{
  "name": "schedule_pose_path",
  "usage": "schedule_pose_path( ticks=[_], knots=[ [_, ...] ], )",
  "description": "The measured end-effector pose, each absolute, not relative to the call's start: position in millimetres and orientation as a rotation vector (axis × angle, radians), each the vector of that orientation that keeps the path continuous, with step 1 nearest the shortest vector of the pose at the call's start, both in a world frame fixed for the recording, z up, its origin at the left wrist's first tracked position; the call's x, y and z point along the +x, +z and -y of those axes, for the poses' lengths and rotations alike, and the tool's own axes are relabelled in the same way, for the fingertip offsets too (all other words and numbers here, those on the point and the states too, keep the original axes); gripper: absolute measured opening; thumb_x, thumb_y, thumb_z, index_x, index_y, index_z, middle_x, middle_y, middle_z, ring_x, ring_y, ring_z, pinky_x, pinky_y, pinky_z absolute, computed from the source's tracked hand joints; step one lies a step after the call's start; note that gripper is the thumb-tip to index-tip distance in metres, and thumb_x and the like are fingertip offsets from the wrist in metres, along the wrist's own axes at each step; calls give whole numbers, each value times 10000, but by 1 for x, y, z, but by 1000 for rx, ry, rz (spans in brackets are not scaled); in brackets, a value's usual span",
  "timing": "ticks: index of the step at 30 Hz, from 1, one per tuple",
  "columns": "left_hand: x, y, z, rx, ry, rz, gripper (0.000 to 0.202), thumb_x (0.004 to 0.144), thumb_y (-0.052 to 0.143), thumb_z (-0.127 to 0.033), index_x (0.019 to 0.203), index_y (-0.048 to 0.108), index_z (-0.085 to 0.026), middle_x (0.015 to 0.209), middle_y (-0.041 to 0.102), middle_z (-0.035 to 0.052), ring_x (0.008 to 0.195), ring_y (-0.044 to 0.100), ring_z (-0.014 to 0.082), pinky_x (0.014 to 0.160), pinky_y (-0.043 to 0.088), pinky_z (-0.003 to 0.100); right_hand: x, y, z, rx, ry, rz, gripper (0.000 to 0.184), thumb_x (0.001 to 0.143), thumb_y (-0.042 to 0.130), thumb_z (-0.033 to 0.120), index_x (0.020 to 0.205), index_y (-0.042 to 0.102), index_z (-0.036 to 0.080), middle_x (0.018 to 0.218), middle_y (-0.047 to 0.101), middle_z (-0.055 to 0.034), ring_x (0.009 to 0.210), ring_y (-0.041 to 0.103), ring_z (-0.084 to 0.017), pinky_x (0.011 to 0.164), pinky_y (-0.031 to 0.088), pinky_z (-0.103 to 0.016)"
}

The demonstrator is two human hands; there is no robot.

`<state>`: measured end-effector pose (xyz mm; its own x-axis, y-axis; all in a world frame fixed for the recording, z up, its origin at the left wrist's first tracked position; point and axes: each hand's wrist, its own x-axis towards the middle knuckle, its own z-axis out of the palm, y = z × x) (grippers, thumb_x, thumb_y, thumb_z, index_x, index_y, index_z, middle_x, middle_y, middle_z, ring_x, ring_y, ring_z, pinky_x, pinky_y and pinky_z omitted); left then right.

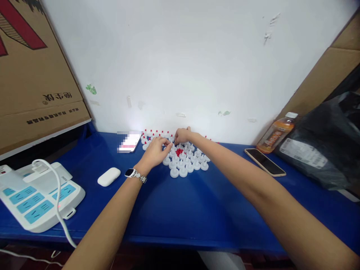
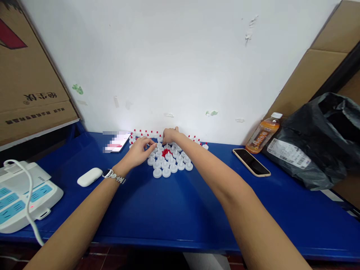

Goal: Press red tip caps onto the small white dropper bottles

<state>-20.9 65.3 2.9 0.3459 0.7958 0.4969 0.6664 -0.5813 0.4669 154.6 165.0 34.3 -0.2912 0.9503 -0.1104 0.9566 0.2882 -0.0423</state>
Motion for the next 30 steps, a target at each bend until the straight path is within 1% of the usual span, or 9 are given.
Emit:
schedule_pose_path(
  ticks=[4,9,15,17,19,20,22,26,30],
  knots=[
    [-22,6,-63,2407,1074,-1347,266,937,508,-399,835,656,-202,933,662,75,937,586,248,847,477,397,153,37,-163,1842,-150,-2466,207,704,764,355,847,773,206,887,767,-58,1030,654,-268,1062,231,-475],
    [-27,9,-63,2398,1099,-1359,280,945,490,-405,842,647,-198,931,656,75,928,584,244,844,476,400,160,53,-152,1894,-147,-2551,191,724,747,372,830,779,217,845,760,-27,950,662,-238,1044,251,-456],
    [-30,5,-67,2410,1101,-1353,311,944,489,-439,821,644,-199,897,653,70,911,584,238,809,471,384,168,72,-124,1702,-237,-2572,177,716,765,398,796,782,241,859,766,-4,948,659,-250,1096,228,-505],
    [-30,4,-67,2416,1110,-1340,299,943,492,-430,836,649,-199,903,661,70,902,586,234,804,471,382,167,73,-121,1727,-229,-2577,179,755,726,390,822,786,235,856,767,-15,930,666,-245,1073,303,-461],
    [-30,3,-67,2416,1118,-1344,297,944,489,-424,837,650,-199,906,665,71,900,590,232,807,473,383,163,71,-125,1780,-203,-2603,191,786,684,354,876,789,222,883,770,-36,907,677,-234,971,414,-371],
    [-31,2,-67,2412,1122,-1353,300,944,487,-425,833,650,-199,907,666,71,903,592,233,812,474,384,161,69,-129,1815,-181,-2613,201,791,673,335,905,788,216,911,771,-46,905,682,-228,906,451,-329],
    [-32,1,-67,2400,1120,-1369,311,945,482,-432,830,653,-199,911,669,71,916,595,235,819,477,384,157,64,-139,1899,-126,-2613,232,790,672,321,962,780,207,993,766,-67,935,687,-225,822,482,-282],
    [-35,-2,-70,2377,1104,-1376,314,942,486,-434,831,664,-200,926,677,70,930,596,235,817,481,376,149,54,-157,2034,-67,-2543,311,776,697,363,1026,757,188,1109,739,-117,991,687,-256,806,507,-301],
    [-36,-3,-73,2375,1096,-1392,318,942,489,-439,822,662,-200,922,675,71,914,593,232,818,477,377,141,45,-166,2084,-69,-2504,305,756,716,363,1008,755,195,1087,742,-125,982,690,-266,807,518,-325]
  ],
)
